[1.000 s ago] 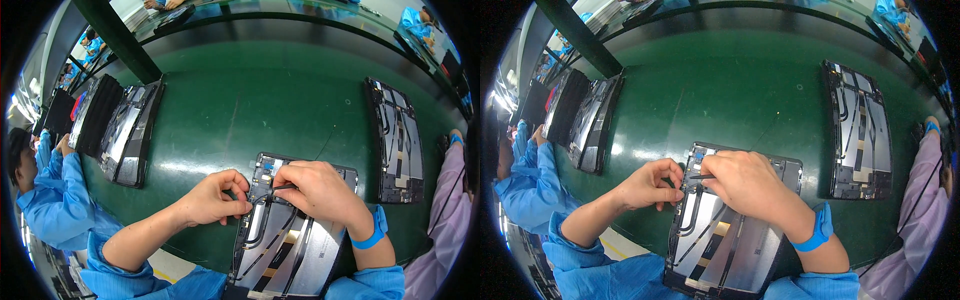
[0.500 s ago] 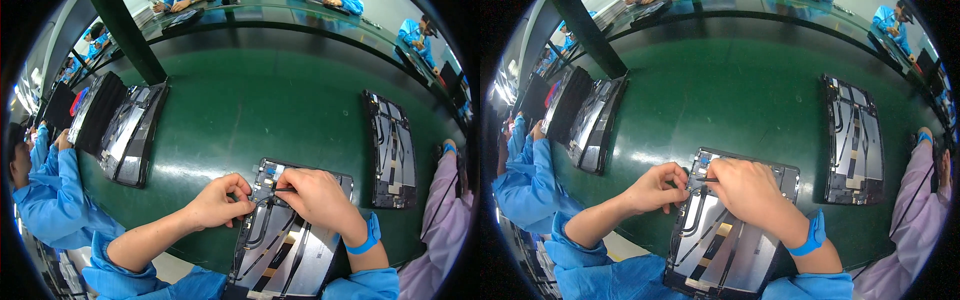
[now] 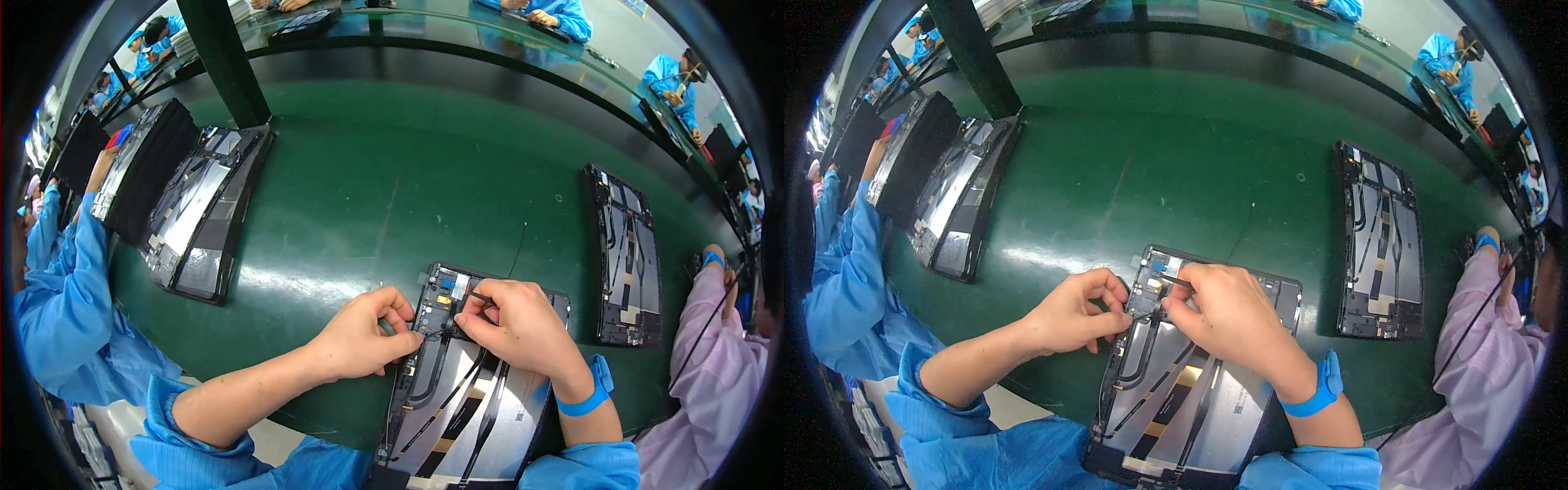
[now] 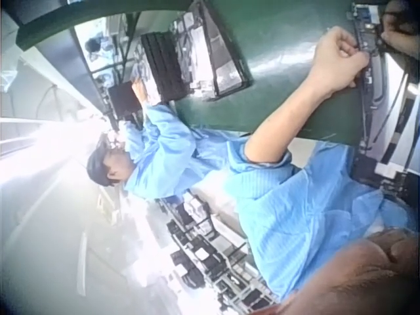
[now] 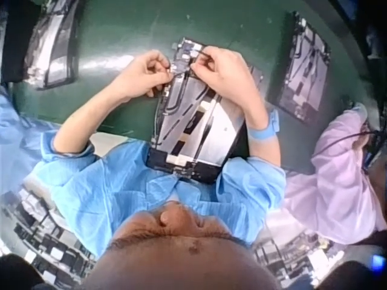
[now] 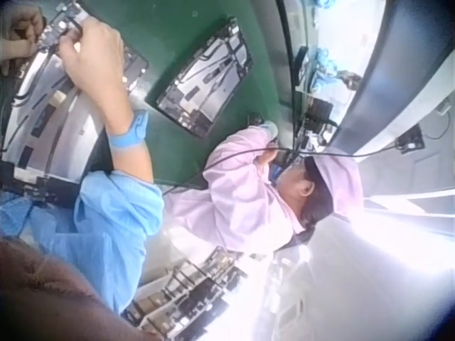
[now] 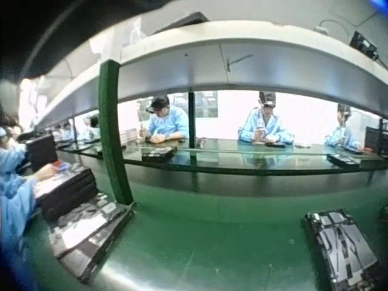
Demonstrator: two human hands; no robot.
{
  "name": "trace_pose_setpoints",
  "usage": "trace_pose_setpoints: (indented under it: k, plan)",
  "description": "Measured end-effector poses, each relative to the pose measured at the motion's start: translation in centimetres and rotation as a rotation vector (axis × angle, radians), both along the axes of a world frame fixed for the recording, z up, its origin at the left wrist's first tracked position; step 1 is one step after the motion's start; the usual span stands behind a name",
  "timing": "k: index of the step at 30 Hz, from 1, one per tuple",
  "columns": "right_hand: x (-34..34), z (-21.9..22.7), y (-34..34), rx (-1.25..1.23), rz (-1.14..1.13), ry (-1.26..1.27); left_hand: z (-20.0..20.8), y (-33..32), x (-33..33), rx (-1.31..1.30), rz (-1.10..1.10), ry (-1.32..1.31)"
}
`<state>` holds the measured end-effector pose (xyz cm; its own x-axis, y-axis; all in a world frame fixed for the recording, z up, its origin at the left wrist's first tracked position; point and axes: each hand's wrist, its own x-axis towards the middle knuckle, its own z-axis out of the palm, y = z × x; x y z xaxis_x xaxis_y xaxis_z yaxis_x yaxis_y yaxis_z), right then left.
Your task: The person assembles internal components into a tablet housing, placing a circuit board, battery pack, and internal cables using tweezers.
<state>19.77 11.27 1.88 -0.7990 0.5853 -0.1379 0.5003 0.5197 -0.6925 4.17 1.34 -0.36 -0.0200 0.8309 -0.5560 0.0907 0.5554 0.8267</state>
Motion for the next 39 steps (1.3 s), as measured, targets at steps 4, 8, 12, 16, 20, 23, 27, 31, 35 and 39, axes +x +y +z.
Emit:
trace_pose_setpoints:
  k: [4,8,12,16,20,23,27,31,35,39]
  plan:
    - [0.1,-1.1,-0.1,0.103,-0.026,0.034,-0.1,0.0,0.1,0.012,-0.008,0.02]
    - [0.2,0.4,-0.4,0.024,0.056,-0.123,-0.2,0.1,-0.1,0.005,-0.014,0.013]
    - [0.4,-0.1,-1.6,0.144,0.095,-0.152,-0.4,-0.1,-0.1,0.066,0.025,0.048]
    - [0.6,-0.9,-2.2,0.235,0.072,-0.097,-0.8,-0.4,0.0,0.17,0.023,0.144]
    - [1.1,-1.3,-2.1,0.293,0.048,-0.004,1.5,0.2,0.4,0.233,-0.057,0.434]
    - [1.1,-1.4,-2.0,0.276,0.047,-0.003,2.0,1.0,0.3,0.408,-0.189,0.785]
    - [1.1,-1.7,-2.0,0.29,0.05,0.045,2.4,2.7,-0.2,0.586,-0.356,0.89]
    - [1.1,-1.1,-2.0,0.252,0.087,-0.012,2.6,4.0,-0.4,0.665,-0.506,0.879]
    - [0.9,-0.9,-2.1,0.235,0.09,-0.028,3.5,4.9,0.1,0.564,-0.681,0.843]
    - [1.0,-1.2,-1.8,0.225,0.088,-0.018,4.8,5.8,2.2,0.458,-0.871,0.908]
